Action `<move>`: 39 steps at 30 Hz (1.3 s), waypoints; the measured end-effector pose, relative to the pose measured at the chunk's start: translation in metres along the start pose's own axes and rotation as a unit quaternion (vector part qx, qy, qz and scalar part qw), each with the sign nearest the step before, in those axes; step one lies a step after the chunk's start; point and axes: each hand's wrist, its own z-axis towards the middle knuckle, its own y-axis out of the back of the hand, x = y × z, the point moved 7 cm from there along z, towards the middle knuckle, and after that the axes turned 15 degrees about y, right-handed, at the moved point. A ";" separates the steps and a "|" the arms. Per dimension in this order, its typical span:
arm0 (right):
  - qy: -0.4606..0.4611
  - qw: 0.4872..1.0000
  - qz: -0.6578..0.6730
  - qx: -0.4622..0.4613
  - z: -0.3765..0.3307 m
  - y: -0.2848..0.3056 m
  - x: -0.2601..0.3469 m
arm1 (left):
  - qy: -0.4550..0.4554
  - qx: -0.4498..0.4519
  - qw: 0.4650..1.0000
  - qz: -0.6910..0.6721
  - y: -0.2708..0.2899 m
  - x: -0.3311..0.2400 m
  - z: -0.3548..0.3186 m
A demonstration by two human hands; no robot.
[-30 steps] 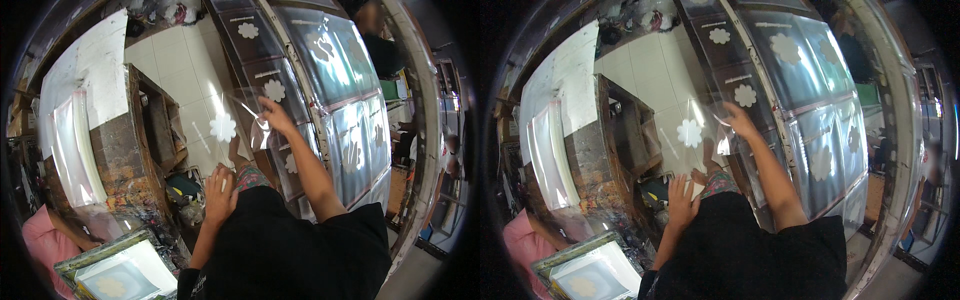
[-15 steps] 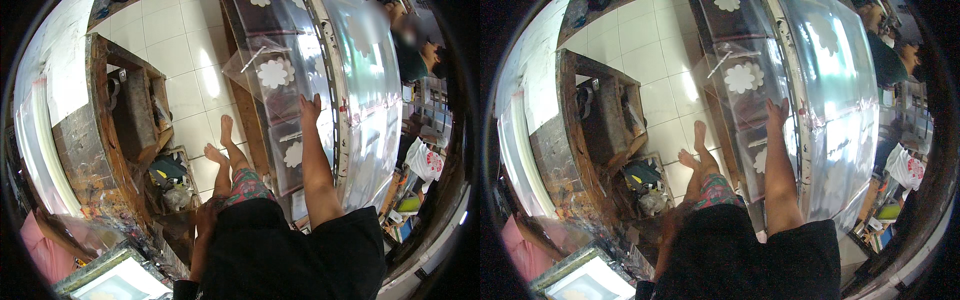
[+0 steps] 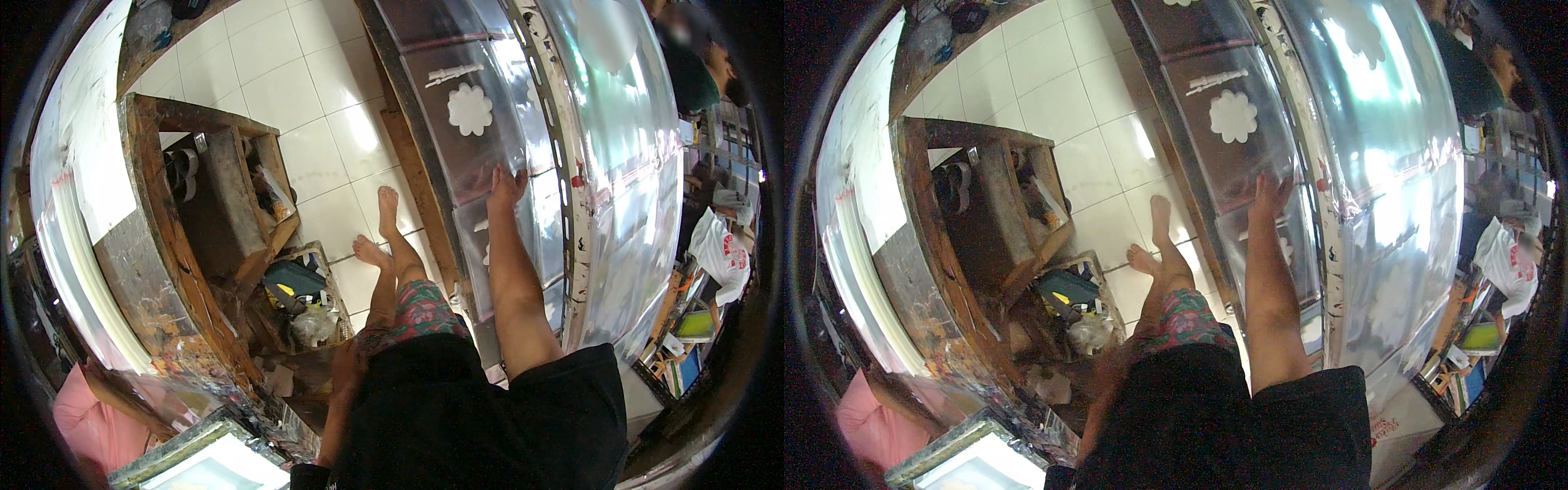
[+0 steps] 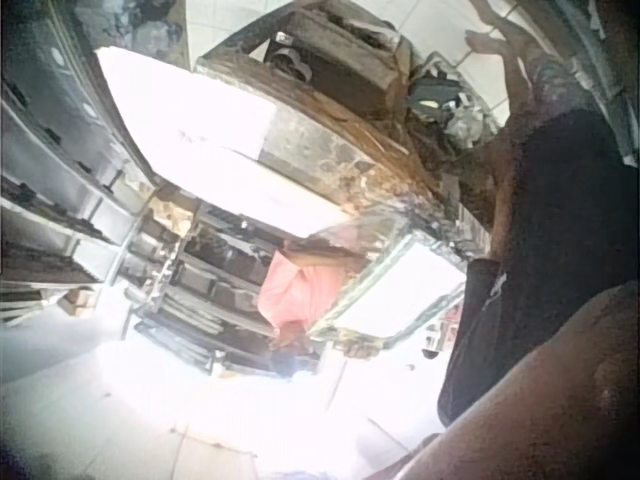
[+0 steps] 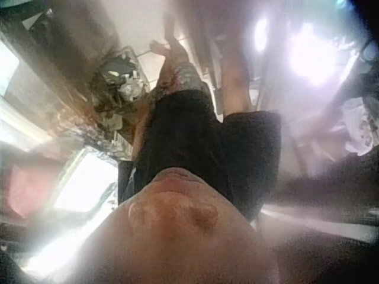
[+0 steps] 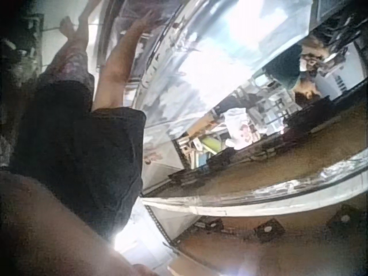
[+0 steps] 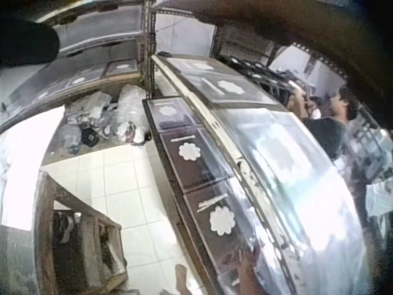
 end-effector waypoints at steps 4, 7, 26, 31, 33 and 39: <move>-0.033 0.993 0.093 -0.061 0.014 0.013 -0.015 | 0.025 0.022 0.999 0.015 -0.003 -0.006 0.000; -0.045 0.991 0.100 -0.080 0.023 0.022 -0.027 | 0.059 0.062 0.996 0.023 -0.003 -0.009 0.002; 0.325 0.634 -0.645 0.277 -0.034 -0.011 0.012 | 0.030 0.004 0.998 -0.056 -0.021 -0.004 0.003; 0.200 0.627 -0.683 0.317 -0.045 -0.010 -0.009 | -0.049 -0.019 0.998 0.023 -0.030 -0.003 0.002; 0.157 0.618 -0.693 0.337 -0.046 -0.015 -0.010 | -0.035 -0.018 0.999 0.023 -0.031 -0.004 0.002; 0.148 0.614 -0.692 0.350 -0.053 -0.023 -0.009 | -0.026 -0.011 0.999 0.027 -0.030 0.000 0.003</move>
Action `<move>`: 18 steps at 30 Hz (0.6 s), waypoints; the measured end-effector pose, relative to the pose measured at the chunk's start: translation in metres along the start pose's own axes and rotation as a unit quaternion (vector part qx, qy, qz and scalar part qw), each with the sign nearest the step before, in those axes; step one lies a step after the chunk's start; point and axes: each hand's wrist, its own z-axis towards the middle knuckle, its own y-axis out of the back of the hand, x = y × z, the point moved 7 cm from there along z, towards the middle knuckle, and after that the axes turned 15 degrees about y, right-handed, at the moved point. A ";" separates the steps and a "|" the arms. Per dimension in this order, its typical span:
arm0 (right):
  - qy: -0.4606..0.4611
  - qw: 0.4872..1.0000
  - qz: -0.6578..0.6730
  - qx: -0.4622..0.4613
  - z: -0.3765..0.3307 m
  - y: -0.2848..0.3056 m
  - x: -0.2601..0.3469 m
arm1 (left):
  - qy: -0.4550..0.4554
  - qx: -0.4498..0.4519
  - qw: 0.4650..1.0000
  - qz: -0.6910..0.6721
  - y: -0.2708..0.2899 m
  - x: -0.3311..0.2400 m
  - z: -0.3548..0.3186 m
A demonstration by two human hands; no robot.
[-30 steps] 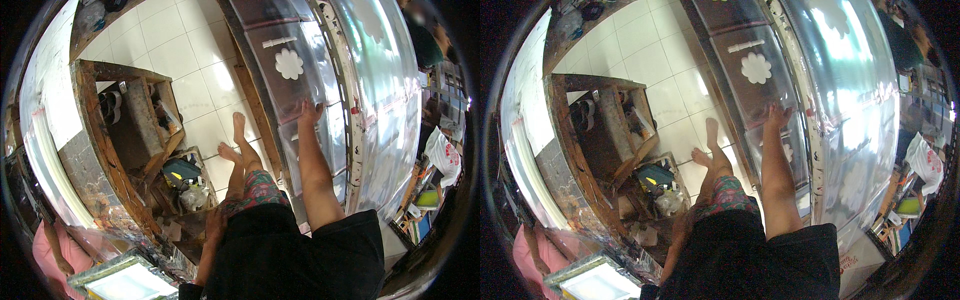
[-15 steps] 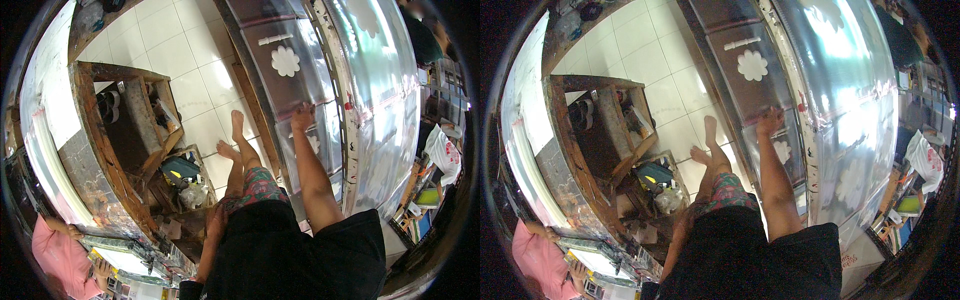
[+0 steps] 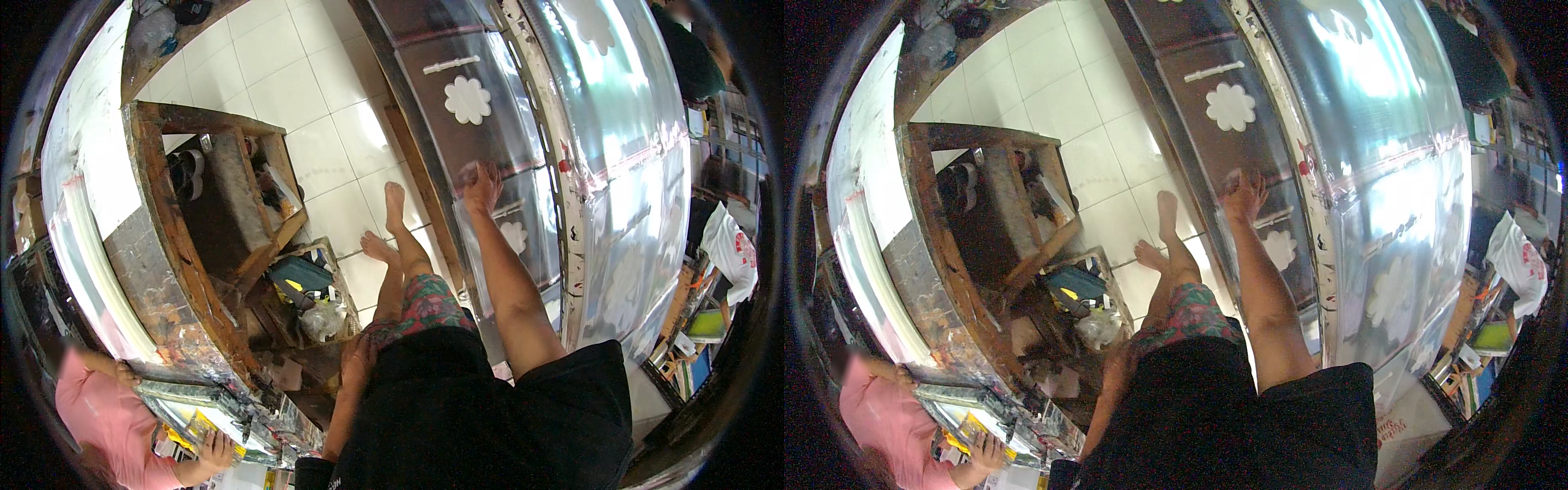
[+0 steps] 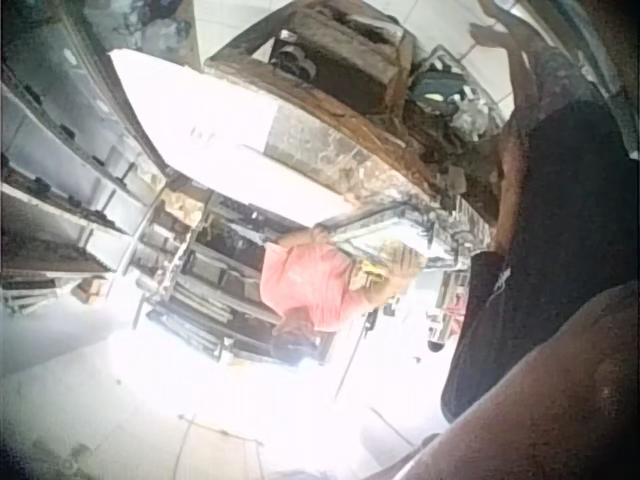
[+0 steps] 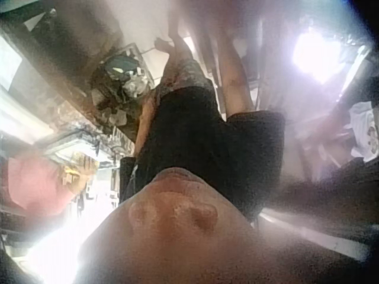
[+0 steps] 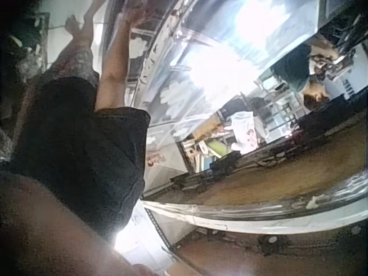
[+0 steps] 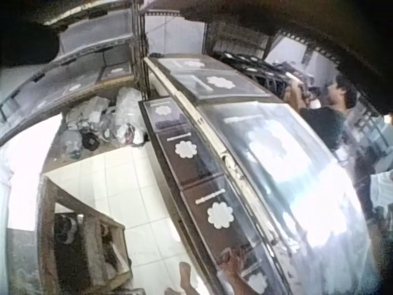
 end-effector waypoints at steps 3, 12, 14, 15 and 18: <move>0.001 1.000 -0.016 0.000 -0.001 0.007 0.005 | -0.030 -0.030 0.999 -0.004 0.008 -0.004 -0.005; 0.133 0.987 0.051 -0.077 -0.052 0.023 0.058 | -0.024 -0.037 0.996 -0.076 0.040 -0.038 -0.018; 0.162 0.981 0.103 0.013 -0.074 0.035 0.098 | -0.043 -0.079 0.989 -0.115 0.073 -0.060 -0.027; 0.191 0.974 0.114 0.039 -0.090 0.050 0.128 | -0.056 -0.106 0.983 -0.137 0.084 -0.065 -0.030; 0.341 0.931 0.124 0.037 -0.123 0.031 0.164 | -0.091 -0.155 0.970 -0.164 0.124 -0.079 -0.022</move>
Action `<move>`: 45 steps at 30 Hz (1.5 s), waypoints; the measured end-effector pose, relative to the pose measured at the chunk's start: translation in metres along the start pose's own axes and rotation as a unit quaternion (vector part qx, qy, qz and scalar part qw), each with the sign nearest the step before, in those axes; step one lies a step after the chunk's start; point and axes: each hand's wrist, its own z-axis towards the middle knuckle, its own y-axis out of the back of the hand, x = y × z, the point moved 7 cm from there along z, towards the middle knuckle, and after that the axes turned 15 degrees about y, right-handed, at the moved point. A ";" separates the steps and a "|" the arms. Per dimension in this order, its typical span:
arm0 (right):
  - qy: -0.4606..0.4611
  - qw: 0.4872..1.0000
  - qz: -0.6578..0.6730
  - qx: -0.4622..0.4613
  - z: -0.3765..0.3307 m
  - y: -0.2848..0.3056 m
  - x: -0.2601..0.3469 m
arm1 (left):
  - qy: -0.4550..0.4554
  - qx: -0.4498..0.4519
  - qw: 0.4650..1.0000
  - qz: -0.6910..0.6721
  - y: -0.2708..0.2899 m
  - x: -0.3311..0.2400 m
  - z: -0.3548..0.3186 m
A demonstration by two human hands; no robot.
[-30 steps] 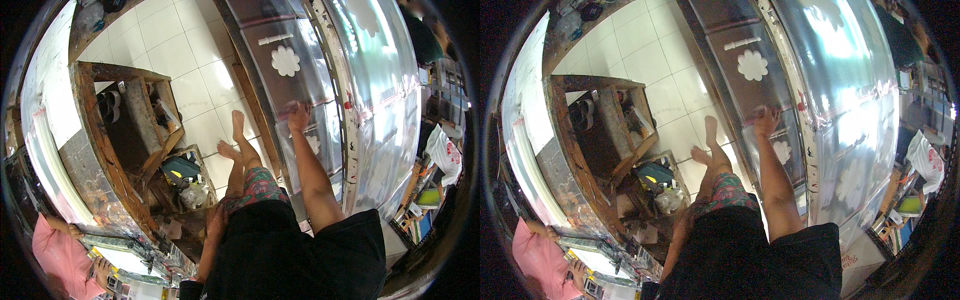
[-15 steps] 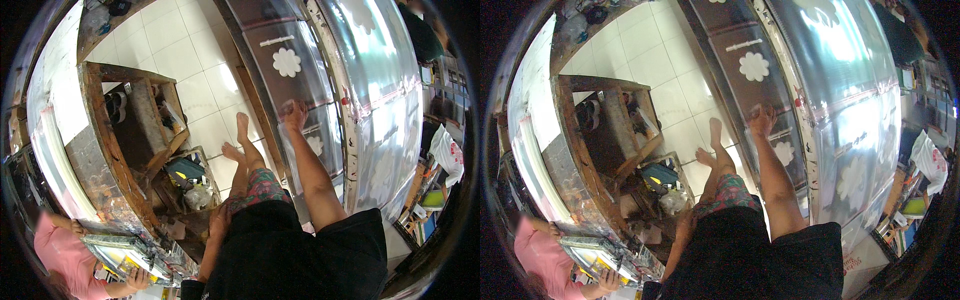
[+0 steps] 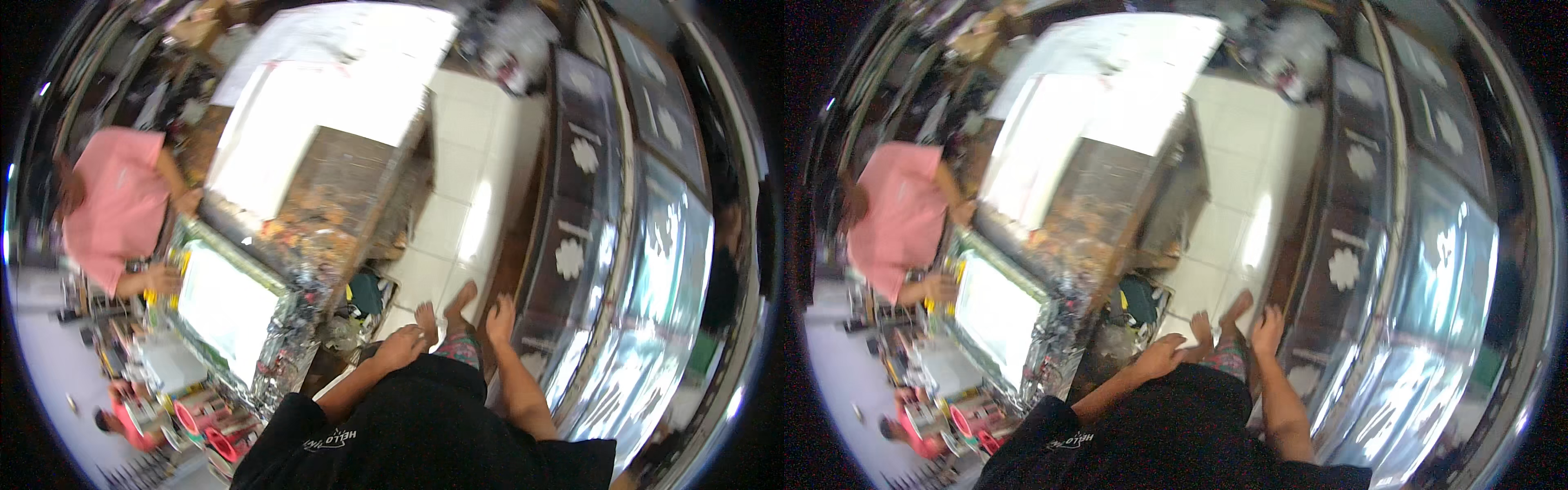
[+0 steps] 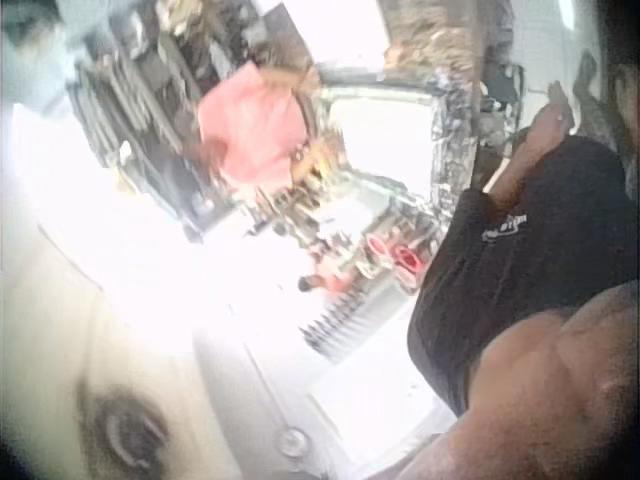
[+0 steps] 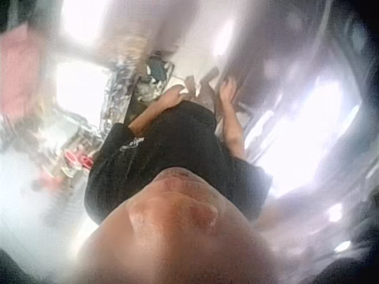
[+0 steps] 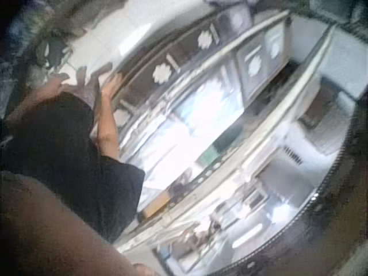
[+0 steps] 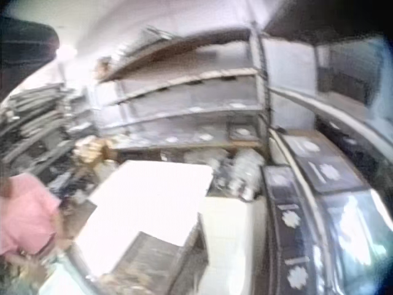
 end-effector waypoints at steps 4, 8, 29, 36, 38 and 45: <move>0.085 0.988 0.073 0.109 0.009 -0.033 0.047 | -0.006 -0.053 0.997 -0.052 0.055 -0.045 0.005; 0.195 0.966 0.045 0.167 0.029 -0.047 0.074 | -0.017 -0.153 0.978 -0.138 0.108 -0.065 0.004; -0.054 0.927 0.179 0.324 0.294 -0.018 -0.045 | 0.160 -0.442 0.872 0.139 0.241 -0.062 0.055; 0.070 0.934 0.066 0.343 0.357 -0.063 -0.070 | 0.132 -0.492 0.859 0.049 0.249 -0.059 0.059; 0.076 0.927 0.051 0.363 0.336 -0.041 -0.011 | 0.125 -0.509 0.849 -0.067 0.253 -0.054 0.051; 0.078 0.931 0.097 0.343 0.321 -0.033 -0.029 | 0.141 -0.638 0.752 0.089 0.351 -0.110 0.030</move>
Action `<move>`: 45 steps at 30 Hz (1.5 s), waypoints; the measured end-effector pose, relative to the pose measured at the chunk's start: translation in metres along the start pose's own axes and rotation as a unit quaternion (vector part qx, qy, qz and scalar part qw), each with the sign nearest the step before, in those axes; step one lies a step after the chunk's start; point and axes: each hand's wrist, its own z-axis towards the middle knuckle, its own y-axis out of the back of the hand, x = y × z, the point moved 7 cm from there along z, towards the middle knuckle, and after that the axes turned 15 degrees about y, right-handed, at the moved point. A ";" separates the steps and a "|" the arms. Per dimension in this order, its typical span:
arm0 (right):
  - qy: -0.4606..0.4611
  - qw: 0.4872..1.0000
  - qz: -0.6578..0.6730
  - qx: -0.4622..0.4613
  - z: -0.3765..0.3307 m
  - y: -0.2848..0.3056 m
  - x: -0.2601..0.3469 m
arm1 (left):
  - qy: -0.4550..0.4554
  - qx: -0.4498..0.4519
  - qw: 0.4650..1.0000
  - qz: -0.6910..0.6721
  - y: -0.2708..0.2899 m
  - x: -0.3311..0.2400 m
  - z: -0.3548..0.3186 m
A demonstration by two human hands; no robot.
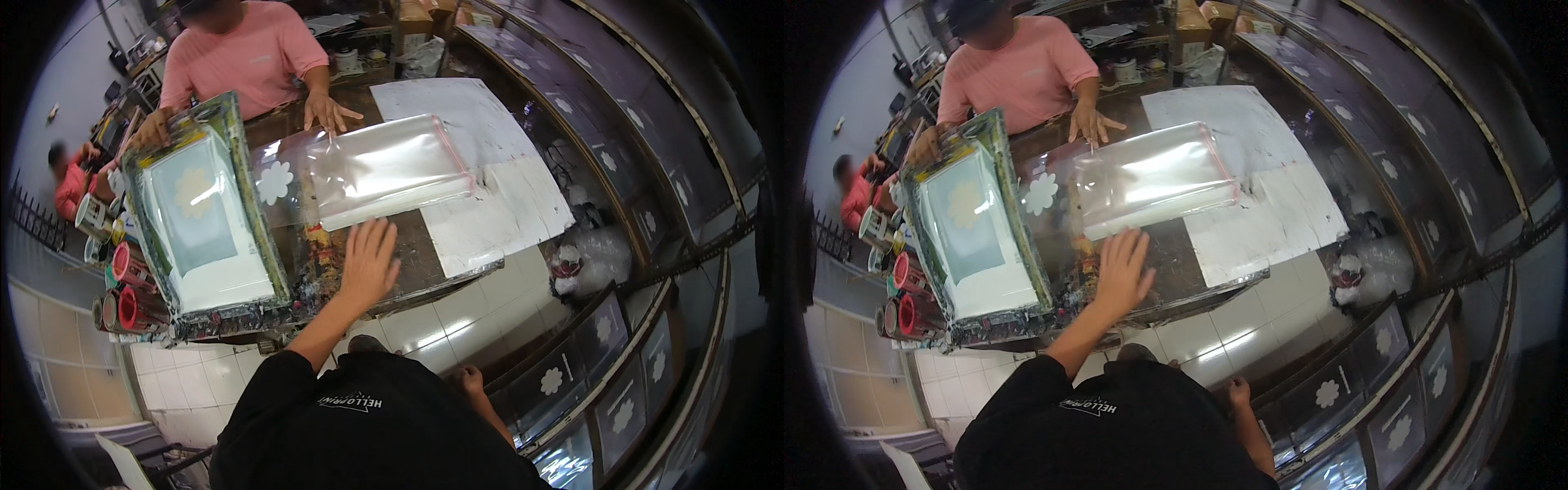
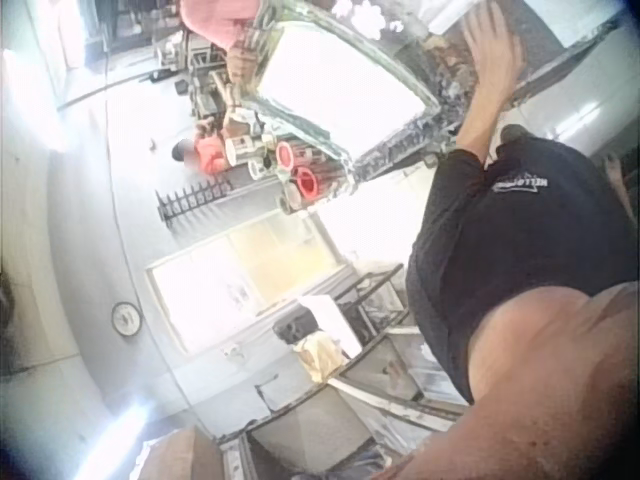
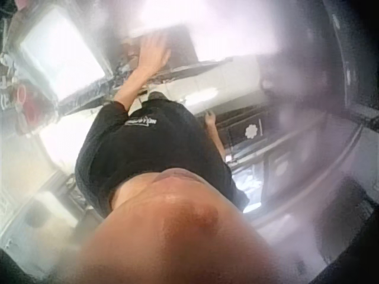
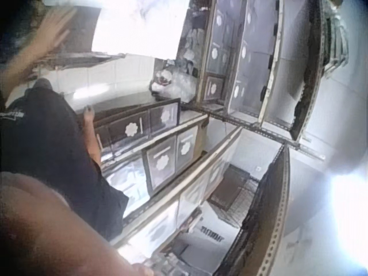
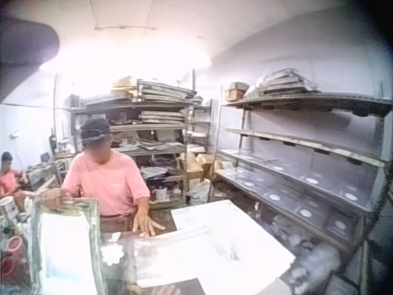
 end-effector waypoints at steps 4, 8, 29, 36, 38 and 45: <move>-0.060 0.996 0.063 -0.016 -0.020 -0.002 -0.017 | 0.002 -0.005 0.980 0.197 -0.015 0.001 0.057; -0.116 0.986 0.096 -0.067 -0.051 -0.006 -0.019 | -0.024 0.079 0.954 0.288 -0.085 0.035 0.079; 0.134 0.857 0.476 -0.148 -0.110 0.060 0.339 | -0.443 0.239 0.859 -0.093 -0.018 -0.118 -0.179; 0.061 0.849 0.404 -0.336 -0.238 -0.035 0.267 | -0.534 0.406 0.730 -0.131 0.042 -0.046 -0.289; 0.038 0.859 0.371 -0.351 -0.268 -0.067 0.243 | -0.530 0.454 0.698 -0.164 0.059 -0.019 -0.307; -0.011 0.877 0.290 -0.382 -0.337 -0.152 0.185 | -0.413 0.512 0.711 -0.250 0.100 0.068 -0.318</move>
